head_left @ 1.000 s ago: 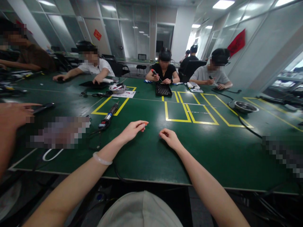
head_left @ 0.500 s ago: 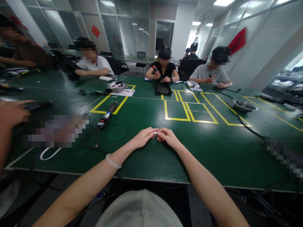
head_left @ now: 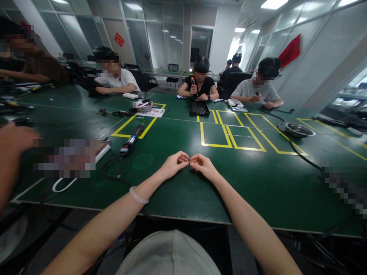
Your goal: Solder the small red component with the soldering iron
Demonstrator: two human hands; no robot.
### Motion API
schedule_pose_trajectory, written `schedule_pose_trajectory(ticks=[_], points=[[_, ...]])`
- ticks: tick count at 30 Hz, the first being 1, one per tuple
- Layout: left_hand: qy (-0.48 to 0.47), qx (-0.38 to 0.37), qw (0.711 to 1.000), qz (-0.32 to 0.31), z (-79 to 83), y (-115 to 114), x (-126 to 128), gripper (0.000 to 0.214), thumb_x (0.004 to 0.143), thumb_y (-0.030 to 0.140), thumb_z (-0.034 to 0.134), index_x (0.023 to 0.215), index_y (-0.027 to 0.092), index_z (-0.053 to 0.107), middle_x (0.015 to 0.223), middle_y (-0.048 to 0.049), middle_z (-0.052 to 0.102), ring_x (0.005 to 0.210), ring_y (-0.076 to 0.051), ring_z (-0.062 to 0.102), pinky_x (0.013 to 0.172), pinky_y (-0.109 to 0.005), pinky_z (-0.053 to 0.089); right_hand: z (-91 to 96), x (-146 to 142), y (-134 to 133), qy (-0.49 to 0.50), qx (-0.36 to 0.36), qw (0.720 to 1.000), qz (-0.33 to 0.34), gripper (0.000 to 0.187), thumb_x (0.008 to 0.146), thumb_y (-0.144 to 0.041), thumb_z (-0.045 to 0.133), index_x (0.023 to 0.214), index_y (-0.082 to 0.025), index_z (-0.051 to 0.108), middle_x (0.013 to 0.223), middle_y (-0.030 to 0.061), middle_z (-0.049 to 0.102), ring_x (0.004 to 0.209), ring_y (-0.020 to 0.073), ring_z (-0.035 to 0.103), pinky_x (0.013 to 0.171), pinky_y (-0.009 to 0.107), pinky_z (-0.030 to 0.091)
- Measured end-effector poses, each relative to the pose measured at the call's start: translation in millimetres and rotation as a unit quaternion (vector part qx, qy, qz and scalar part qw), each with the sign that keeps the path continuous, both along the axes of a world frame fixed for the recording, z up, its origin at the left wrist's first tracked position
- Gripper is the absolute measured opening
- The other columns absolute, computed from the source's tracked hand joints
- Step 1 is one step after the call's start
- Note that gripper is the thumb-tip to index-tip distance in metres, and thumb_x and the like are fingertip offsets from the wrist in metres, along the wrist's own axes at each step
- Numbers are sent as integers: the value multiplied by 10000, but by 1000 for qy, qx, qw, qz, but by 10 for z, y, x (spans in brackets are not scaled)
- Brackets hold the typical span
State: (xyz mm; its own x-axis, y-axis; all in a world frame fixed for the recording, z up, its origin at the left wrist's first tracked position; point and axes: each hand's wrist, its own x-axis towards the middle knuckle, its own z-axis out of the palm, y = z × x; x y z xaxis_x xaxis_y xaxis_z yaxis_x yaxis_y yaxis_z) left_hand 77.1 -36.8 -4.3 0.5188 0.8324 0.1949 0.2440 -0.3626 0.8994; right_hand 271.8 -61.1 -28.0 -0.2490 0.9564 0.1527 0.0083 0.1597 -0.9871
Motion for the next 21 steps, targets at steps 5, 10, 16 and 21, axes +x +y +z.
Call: schedule_pose_trajectory(ticks=[5,10,16,21], points=[[8,27,1000,-13,13,-35,-6,246,818,307,624,1016,165,593,989,-47,660,877,-144,623,849,-296,488,-10,-1,2,-23,16,1000,-9,296,728,-394,728,881,-175,602,756,6,630,609,110,541,595,254,447],[32,32,999,-11,21,-33,-25,313,848,352,581,1107,175,583,959,-40,660,845,-146,617,810,-286,479,-1,7,-6,-64,46,997,-10,262,747,-377,704,878,-176,599,764,5,632,624,115,540,612,256,438],[85,76,993,30,90,24,-116,342,904,309,424,1189,183,566,802,3,613,728,-129,573,745,-267,455,-5,35,-8,-74,42,996,-16,251,754,-353,693,891,-168,593,761,5,634,593,104,514,578,242,409],[146,164,967,126,210,170,-420,372,880,297,445,1222,198,551,1039,-50,598,924,-162,594,857,-302,469,2,54,-6,-80,44,996,-22,244,758,-348,686,894,-166,597,755,5,628,589,104,506,578,241,407]])
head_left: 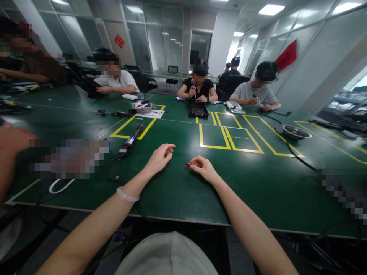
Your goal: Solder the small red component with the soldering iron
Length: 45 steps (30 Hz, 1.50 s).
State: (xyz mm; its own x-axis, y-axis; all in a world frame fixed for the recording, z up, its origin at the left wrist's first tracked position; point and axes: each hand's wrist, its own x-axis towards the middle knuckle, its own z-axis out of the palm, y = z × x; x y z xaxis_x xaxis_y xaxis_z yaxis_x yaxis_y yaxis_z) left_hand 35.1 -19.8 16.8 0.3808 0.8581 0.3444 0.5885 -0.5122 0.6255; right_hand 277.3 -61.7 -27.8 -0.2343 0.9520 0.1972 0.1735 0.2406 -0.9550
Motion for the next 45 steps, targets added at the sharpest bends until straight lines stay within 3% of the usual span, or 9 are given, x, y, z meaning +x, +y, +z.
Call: schedule_pose_trajectory(ticks=[3,5,8,12,18,23,29,39,45], points=[[103,40,989,96,61,156,-372,451,873,352,464,1299,209,501,1257,-90,521,1105,-220,551,962,-369,446,0,2,-2,-8,0,1000,1,248,758,-355,687,896,-169,597,743,0,620,591,107,508,573,239,407],[186,58,967,164,75,273,-675,549,862,394,487,1370,193,434,1355,-122,460,1231,-280,470,1029,-417,399,-4,2,-4,-18,4,1000,2,247,762,-356,683,901,-169,600,731,-3,612,589,106,505,573,237,404],[279,17,926,255,47,425,-1101,739,827,495,529,1441,143,319,1460,-187,352,1289,-380,402,1028,-483,382,-16,3,-5,-29,10,1000,3,243,769,-355,675,907,-169,602,721,-6,603,590,106,502,576,236,400],[341,-80,893,281,-17,536,-1418,734,826,476,516,1424,103,312,1418,-241,401,1235,-408,455,940,-499,438,-29,7,-2,-35,14,999,4,246,764,-353,674,908,-169,597,740,-4,610,590,104,497,579,234,397],[360,-99,886,275,-24,617,-1479,698,815,411,527,1421,136,316,1269,-242,538,1117,-388,554,846,-471,475,-49,12,2,-37,9,999,6,236,767,-337,666,909,-166,588,723,-13,591,588,100,491,576,228,391],[373,-74,877,294,-19,549,-1318,671,798,392,533,1375,101,353,1210,-244,565,1066,-387,574,807,-462,488,-55,-1,5,-45,9,999,10,238,767,-341,665,916,-169,596,721,-13,594,593,104,498,575,230,400],[366,-33,887,280,6,264,-772,598,799,366,515,1316,91,397,1125,-220,603,1009,-353,593,791,-422,490,-33,-14,-6,-53,10,999,-3,237,764,-348,663,910,-171,603,756,2,622,604,113,517,577,236,405],[322,0,940,112,24,-113,177,606,799,358,522,1343,120,394,1141,-196,608,1001,-342,602,767,-410,486,1,21,-3,-97,52,993,-37,198,773,-333,648,895,-181,617,687,-18,578,593,123,497,582,247,386],[275,20,960,53,-32,-409,495,686,794,345,557,1416,161,335,1218,-181,585,1066,-303,589,836,-371,464,4,22,-5,-109,68,991,-45,175,774,-314,634,886,-183,608,720,-11,596,611,125,499,597,253,399]])
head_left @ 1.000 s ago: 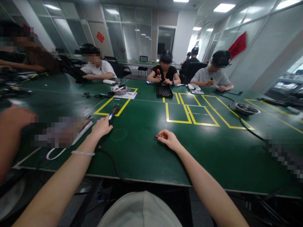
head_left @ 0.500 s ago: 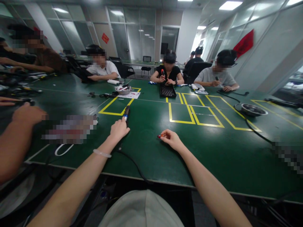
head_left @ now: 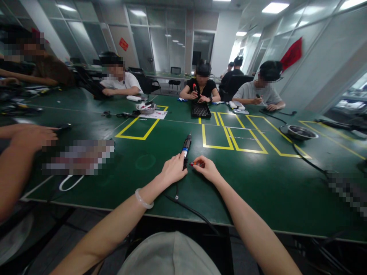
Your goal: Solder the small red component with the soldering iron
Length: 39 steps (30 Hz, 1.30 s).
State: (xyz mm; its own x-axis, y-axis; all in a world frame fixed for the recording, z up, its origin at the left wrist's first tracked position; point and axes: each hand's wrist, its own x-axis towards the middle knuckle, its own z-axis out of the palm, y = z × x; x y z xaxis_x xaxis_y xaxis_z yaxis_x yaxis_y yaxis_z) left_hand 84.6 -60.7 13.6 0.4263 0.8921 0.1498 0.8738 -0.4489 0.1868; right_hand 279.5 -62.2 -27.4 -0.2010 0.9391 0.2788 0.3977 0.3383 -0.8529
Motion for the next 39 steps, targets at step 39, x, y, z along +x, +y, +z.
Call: schedule_pose_trajectory(ticks=[39], points=[[34,2,999,24,35,-66,140,474,926,431,424,1345,209,422,1091,-121,610,972,-258,617,751,-332,472,33,-105,-55,-40,40,998,-13,186,876,-309,569,857,-165,684,795,32,673,694,149,583,653,260,435]])
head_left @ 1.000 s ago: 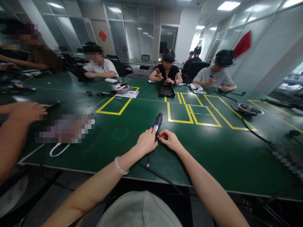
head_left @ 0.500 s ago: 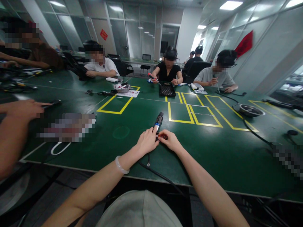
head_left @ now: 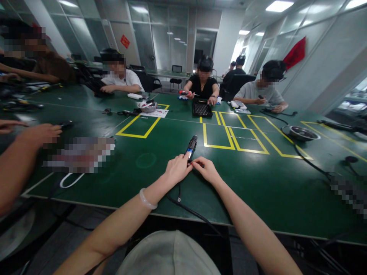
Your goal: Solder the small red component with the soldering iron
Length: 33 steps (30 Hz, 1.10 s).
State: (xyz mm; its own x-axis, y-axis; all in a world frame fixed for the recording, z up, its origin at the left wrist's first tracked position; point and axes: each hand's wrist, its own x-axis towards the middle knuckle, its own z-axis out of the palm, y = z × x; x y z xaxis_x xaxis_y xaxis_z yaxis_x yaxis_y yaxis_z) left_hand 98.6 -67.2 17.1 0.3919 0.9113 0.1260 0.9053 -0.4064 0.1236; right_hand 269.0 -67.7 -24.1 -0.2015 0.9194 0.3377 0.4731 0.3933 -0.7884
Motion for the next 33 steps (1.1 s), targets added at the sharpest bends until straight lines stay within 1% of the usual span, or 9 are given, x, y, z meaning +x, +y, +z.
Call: schedule_pose_trajectory(ticks=[4,9,12,15,21,24,27,30,33], points=[[-4,-1,1000,19,-4,11,-32,503,916,500,418,1358,258,426,1084,-117,570,940,-253,610,715,-326,466,-20,17,6,0,9,1000,9,217,894,-333,548,886,-174,695,843,44,674,733,157,590,680,267,442],[5,16,1000,22,-11,10,-39,508,903,533,426,1335,267,458,1046,-115,549,947,-267,582,701,-334,460,-20,32,2,-1,16,1000,16,228,903,-339,535,910,-175,693,864,46,673,753,159,590,695,268,447],[11,30,999,17,-1,11,-39,514,895,539,444,1332,268,464,1044,-113,547,965,-270,563,725,-342,457,-15,56,5,-1,14,1000,9,234,904,-344,531,892,-171,689,847,42,669,746,158,586,687,264,444],[21,37,999,7,20,23,-70,542,875,531,496,1353,280,448,1066,-108,545,983,-265,547,760,-343,450,-15,81,14,0,12,1000,-3,237,900,-353,531,874,-171,681,829,37,666,731,156,581,676,261,441],[46,42,998,-6,59,76,-232,550,863,516,532,1362,300,446,1105,-100,544,991,-257,532,795,-349,438,-34,109,25,2,7,1000,-5,240,898,-357,527,879,-173,680,831,34,670,719,154,579,670,258,441],[64,48,997,6,65,125,-375,563,874,519,511,1386,301,426,1123,-105,543,989,-261,529,792,-354,438,-57,120,33,-3,5,1000,-7,235,896,-349,529,886,-174,685,808,29,664,703,149,574,649,250,432],[86,50,995,27,75,211,-592,567,882,529,481,1400,307,415,1150,-110,541,983,-269,533,773,-354,446,-76,126,42,-9,3,1000,-13,232,892,-345,533,880,-174,688,790,27,660,692,146,569,635,243,425],[101,37,993,48,87,344,-885,580,886,544,451,1418,320,395,1177,-115,538,994,-279,539,779,-362,454,-75,125,45,-12,1,1000,-14,233,890,-346,534,875,-172,689,798,29,665,696,144,571,637,239,427],[106,8,991,82,96,519,-1221,603,885,560,419,1441,332,365,1223,-127,526,1042,-305,535,812,-393,459,-61,121,37,-14,3,1000,-14,234,893,-344,529,878,-173,688,799,29,663,700,146,575,639,239,431]])
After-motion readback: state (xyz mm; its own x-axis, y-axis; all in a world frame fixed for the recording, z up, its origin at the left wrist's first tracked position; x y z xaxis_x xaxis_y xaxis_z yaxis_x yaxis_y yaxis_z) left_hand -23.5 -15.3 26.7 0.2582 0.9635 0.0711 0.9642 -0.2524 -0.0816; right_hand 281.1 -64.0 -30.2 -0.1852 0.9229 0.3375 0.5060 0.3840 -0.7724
